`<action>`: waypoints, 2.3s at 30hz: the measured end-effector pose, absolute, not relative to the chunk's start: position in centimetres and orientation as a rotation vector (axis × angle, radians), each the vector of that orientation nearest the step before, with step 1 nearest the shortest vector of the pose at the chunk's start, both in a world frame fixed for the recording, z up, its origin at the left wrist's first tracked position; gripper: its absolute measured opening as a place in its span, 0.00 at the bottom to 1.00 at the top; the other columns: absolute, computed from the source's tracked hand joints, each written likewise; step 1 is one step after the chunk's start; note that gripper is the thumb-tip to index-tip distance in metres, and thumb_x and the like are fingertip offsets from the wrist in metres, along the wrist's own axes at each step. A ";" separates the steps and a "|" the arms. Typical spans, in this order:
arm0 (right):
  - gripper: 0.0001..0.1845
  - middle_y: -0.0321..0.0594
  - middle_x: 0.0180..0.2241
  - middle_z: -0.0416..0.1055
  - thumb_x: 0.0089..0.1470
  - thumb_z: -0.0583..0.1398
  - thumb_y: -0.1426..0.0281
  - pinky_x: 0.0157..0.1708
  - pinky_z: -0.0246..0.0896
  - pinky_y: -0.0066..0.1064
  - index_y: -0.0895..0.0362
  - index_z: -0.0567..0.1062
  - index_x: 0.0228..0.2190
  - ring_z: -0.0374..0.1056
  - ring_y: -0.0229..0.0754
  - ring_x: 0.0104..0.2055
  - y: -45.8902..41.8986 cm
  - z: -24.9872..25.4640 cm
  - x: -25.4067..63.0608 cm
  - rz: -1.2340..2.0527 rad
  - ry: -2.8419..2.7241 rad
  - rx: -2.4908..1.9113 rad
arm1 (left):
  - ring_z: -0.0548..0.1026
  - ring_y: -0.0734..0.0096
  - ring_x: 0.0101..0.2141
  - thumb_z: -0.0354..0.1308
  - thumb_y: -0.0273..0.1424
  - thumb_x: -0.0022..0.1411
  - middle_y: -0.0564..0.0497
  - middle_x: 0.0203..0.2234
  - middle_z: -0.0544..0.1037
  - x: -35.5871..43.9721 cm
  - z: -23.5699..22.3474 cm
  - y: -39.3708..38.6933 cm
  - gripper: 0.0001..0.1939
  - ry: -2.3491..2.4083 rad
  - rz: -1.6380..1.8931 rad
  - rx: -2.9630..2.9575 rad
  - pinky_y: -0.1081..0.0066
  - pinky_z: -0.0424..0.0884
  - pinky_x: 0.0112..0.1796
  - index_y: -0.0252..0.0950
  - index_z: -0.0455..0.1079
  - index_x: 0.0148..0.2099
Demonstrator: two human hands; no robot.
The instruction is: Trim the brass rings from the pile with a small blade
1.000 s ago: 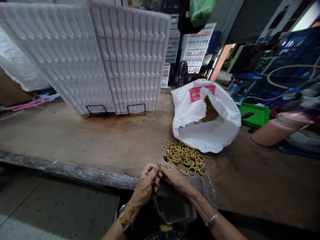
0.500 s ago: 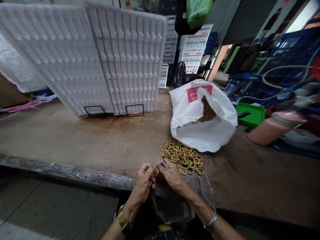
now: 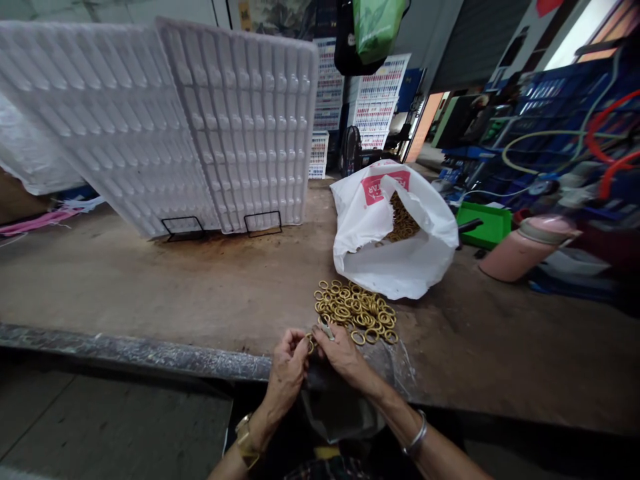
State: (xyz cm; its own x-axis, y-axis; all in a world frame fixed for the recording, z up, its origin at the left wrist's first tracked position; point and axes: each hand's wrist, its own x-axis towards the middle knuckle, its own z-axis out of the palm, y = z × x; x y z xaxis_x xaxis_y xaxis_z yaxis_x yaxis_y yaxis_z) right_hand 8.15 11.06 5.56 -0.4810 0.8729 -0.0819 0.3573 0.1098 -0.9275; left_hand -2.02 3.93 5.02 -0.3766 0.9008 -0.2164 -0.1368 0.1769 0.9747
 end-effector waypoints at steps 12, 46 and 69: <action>0.11 0.29 0.18 0.56 0.47 0.52 0.64 0.24 0.47 0.25 0.57 0.64 0.19 0.52 0.33 0.23 11.3 5.7 9.0 1.235 -1.903 -1.148 | 0.60 0.83 0.15 0.53 0.44 0.55 0.58 0.19 0.65 -1.5 5.2 4.3 0.16 1.192 1.315 0.668 0.82 0.57 0.15 0.36 0.59 0.33; 0.10 0.37 0.23 0.69 0.45 0.50 0.78 0.25 0.44 0.25 0.57 0.69 0.26 0.60 0.35 0.24 9.8 4.5 10.1 0.637 -2.496 -1.114 | 0.59 0.84 0.14 0.51 0.46 0.56 0.59 0.18 0.64 -2.1 5.8 3.5 0.17 1.214 1.302 0.798 0.81 0.56 0.15 0.36 0.58 0.32; 0.17 0.41 0.32 0.72 0.44 0.50 0.81 0.27 0.46 0.28 0.56 0.67 0.37 0.67 0.40 0.31 11.3 5.8 9.2 0.254 -2.578 -1.513 | 0.66 0.80 0.21 0.57 0.36 0.56 0.50 0.27 0.71 -3.0 5.8 1.7 0.11 0.788 1.379 0.441 0.80 0.61 0.17 0.33 0.62 0.32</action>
State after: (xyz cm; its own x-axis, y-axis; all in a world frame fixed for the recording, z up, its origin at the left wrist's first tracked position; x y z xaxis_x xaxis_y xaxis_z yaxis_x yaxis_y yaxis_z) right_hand 9.24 11.29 5.77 -0.4841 0.8742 0.0362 0.8504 0.4799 -0.2158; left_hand -2.98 1.75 5.75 -0.0003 0.9719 -0.2354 -0.6959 0.1688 0.6980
